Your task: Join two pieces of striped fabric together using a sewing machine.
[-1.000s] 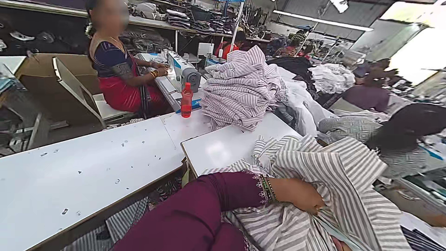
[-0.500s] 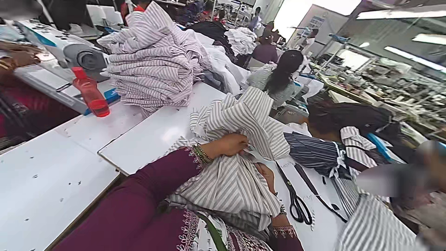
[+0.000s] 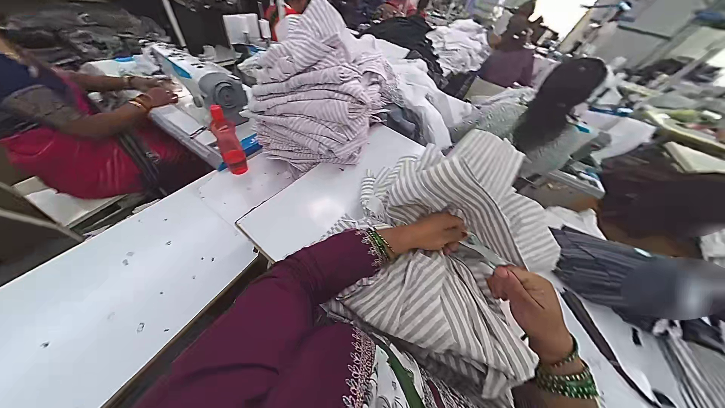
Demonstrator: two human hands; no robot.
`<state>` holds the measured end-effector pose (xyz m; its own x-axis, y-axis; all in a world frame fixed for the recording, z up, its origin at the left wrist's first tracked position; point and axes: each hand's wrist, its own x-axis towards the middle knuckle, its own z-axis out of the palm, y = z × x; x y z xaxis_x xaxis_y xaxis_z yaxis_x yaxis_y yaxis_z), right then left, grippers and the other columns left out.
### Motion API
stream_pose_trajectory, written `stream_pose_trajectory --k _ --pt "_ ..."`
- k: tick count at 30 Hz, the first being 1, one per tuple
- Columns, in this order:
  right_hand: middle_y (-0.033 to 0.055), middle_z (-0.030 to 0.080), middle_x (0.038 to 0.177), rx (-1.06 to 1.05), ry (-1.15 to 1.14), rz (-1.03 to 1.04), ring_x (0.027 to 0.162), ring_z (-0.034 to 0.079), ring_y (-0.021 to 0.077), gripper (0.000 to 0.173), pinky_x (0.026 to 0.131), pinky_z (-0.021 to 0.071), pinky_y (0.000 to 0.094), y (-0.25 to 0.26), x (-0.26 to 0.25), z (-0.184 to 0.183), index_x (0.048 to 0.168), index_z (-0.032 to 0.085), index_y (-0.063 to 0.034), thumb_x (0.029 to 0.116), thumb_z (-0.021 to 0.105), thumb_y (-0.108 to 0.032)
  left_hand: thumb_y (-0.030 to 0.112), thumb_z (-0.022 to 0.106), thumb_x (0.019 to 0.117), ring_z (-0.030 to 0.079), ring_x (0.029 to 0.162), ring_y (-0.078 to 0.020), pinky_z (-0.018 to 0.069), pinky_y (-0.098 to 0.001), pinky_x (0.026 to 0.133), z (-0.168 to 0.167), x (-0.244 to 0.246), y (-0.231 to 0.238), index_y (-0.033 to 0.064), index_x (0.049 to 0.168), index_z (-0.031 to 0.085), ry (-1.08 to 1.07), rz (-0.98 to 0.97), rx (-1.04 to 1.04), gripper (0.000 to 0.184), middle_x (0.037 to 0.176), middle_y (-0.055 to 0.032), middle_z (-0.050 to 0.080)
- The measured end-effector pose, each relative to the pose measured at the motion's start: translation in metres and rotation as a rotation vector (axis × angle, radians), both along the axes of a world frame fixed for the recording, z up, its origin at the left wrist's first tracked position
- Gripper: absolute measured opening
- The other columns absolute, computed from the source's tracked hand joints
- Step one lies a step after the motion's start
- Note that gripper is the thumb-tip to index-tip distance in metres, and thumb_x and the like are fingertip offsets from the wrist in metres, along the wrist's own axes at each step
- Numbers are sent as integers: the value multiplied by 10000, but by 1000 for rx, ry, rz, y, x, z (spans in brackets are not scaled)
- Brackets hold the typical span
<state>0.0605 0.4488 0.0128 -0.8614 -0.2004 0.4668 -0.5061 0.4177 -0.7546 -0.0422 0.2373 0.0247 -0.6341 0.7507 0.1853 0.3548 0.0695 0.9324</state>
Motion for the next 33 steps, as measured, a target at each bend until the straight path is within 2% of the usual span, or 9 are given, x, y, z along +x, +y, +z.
stream_pose_trajectory --k 4,6,12,15,19,22,26,30,33 --pt "-130 444 585 130 108 -4 545 440 -70 484 545 383 144 -15 4 33 675 508 -142 1069 447 -417 105 413 1095 538 630 -34 486 -197 628 14 -1 -7 -99 1142 588 -72 40 -57 273 767 -29 565" --pt "-150 435 602 132 70 31 566 439 -88 457 560 380 124 -6 1 44 677 489 -163 1071 460 -392 98 444 1082 537 608 -28 485 -193 604 28 -8 -18 -57 1092 604 -105 80 1 223 729 3 553" --pt "-206 464 552 -149 -260 -100 503 418 -107 381 499 357 125 11 1 -32 619 492 -240 998 533 -220 46 415 1060 528 582 -11 483 -187 616 -17 -12 -27 43 895 562 -356 147 128 221 652 76 520" --pt "-192 409 580 53 -210 4 541 380 -128 419 528 316 95 10 14 -12 621 452 -206 1020 538 -302 48 416 1067 516 557 -9 468 -175 590 -27 -11 -19 11 907 566 -327 134 100 222 631 60 515" --pt "39 439 587 440 112 275 572 478 119 522 546 383 260 -29 19 51 637 468 -61 1071 463 -350 24 423 1059 521 555 9 464 -151 583 -20 -15 -14 26 884 575 -332 101 92 232 623 77 526" --pt "61 459 600 533 176 366 566 502 175 487 529 398 312 -66 2 78 668 510 -43 1065 457 -319 20 456 1040 536 575 14 481 -159 602 -17 -10 -13 37 856 578 -255 90 49 222 636 76 542" --pt "-9 503 597 337 -36 241 557 485 55 406 553 391 249 -89 -45 94 702 572 -24 1043 542 -242 36 544 996 608 857 -12 519 -246 834 -9 0 -21 -57 1051 664 2 135 -18 162 910 -25 663" --pt "-43 530 533 -104 -127 135 447 443 12 437 443 347 182 -88 -75 84 652 524 -90 1073 484 -197 60 443 1066 567 628 34 513 -170 631 -20 -12 -14 -5 1007 638 -135 65 39 214 732 71 607" --pt "-47 552 529 -277 -152 135 441 454 7 427 439 356 164 -84 -74 79 659 520 -119 1077 477 -190 46 446 1063 554 585 30 501 -162 599 -17 -12 -14 5 957 639 -214 45 34 224 680 85 592"
